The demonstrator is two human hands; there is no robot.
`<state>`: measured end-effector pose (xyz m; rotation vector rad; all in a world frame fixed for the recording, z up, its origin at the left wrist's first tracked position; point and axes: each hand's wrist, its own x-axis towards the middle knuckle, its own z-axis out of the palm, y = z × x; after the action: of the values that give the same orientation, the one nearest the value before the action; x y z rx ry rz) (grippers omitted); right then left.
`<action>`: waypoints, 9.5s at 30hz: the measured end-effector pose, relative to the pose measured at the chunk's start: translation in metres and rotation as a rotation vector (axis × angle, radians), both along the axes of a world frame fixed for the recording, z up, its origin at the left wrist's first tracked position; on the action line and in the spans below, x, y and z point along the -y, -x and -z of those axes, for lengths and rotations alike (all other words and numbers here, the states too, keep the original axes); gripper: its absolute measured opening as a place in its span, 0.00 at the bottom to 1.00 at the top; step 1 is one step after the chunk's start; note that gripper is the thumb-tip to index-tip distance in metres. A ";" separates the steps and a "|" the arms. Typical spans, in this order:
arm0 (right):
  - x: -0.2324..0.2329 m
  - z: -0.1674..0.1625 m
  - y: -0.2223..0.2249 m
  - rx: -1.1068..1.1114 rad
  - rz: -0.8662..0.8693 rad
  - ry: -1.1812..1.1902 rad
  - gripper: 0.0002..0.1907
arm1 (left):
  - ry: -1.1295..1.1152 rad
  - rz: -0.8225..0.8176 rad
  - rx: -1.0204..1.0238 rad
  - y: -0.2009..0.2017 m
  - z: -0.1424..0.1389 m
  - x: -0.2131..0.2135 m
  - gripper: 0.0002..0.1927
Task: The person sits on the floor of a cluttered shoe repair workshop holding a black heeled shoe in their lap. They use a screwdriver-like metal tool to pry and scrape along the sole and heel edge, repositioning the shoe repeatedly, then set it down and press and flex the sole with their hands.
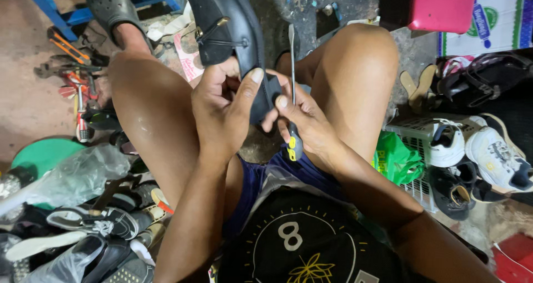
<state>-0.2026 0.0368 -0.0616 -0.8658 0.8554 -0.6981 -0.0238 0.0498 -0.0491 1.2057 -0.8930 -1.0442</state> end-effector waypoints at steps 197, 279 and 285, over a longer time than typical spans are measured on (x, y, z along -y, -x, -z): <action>0.109 0.029 0.213 -0.542 0.495 0.312 0.15 | -0.916 0.458 0.873 0.123 0.283 0.153 0.60; 0.242 0.357 0.178 -1.328 -0.329 0.634 0.10 | -0.694 0.119 0.742 0.194 0.380 0.197 0.22; 0.234 0.352 0.181 -1.217 -0.236 0.583 0.15 | -0.777 0.051 0.551 0.209 0.391 0.195 0.22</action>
<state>-0.3839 -0.1969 -0.4140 -1.9591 1.6053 -0.1257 -0.2325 -0.1450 -0.4403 2.2044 -0.9594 -1.1623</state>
